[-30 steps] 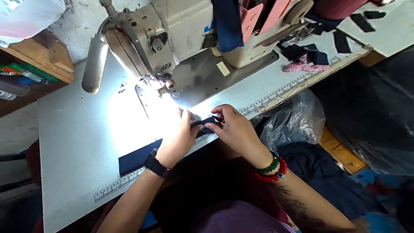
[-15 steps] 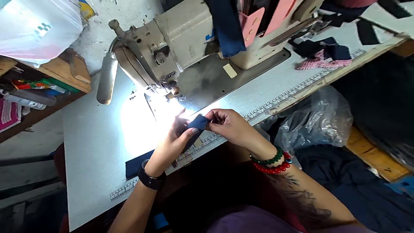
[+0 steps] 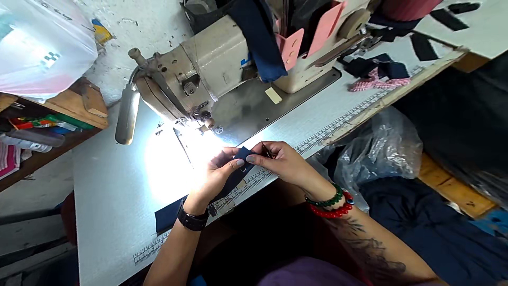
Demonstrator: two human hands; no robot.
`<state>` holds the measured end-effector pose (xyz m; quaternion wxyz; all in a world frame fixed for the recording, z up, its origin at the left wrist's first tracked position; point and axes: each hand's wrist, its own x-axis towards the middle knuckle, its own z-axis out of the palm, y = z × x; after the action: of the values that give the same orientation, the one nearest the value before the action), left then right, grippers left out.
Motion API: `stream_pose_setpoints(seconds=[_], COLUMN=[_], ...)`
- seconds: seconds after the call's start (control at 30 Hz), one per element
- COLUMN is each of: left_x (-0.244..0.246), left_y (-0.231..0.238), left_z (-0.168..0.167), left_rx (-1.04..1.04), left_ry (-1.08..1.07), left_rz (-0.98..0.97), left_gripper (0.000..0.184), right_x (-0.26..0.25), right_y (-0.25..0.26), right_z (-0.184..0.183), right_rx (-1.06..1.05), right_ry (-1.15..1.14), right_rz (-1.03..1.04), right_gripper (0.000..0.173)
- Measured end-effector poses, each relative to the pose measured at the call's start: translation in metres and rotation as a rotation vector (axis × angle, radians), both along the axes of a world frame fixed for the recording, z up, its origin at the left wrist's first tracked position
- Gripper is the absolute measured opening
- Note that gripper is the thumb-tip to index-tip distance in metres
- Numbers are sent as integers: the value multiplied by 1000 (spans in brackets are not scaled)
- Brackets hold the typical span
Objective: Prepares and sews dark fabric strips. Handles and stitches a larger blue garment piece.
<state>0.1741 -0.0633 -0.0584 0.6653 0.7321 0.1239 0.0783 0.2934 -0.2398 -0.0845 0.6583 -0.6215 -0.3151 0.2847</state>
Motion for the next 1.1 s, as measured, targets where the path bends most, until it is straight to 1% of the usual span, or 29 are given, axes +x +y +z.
stream_pose_setpoints(seconds=[0.07,0.13,0.17,0.27,0.37,0.43,0.57,0.77,0.93,1.03,1.1], left_x=[0,0,1,2,1,0,-2,-2,-2,-2,-1], left_y=[-1,-1,-1,-3,-4,-5,-5,-7,-9,-8,-8], left_z=[-1,2,4,3,0,0,-1,1,3,1,0], left_rx=[5,11,8,8,36,28,38,43,54,95,131], left_ry=[-17,29,54,31,-54,-73,-84,-57,-58,-91,-90], left_rz=[2,-14,-30,-13,14,23,26,63,104,99,79], left_gripper=[19,23,22,6,6,6,6,5,4,3,3], right_x=[0,-1,-1,-1,-2,-2,-2,-4,-3,-4,-4], right_y=[-1,-1,-1,-1,-2,-1,-2,-2,-2,0,1], right_z=[-2,-4,-4,-4,-4,-5,-6,-6,-6,-4,-2], right_rx=[26,49,52,63,78,82,83,95,107,126,104], right_ry=[8,3,-2,-20,-16,-9,3,10,-14,-2,-2], right_rz=[-7,-13,-16,-11,-5,-6,-5,-20,-13,-11,-14], right_gripper=[8,6,6,7,10,13,15,12,13,13,14])
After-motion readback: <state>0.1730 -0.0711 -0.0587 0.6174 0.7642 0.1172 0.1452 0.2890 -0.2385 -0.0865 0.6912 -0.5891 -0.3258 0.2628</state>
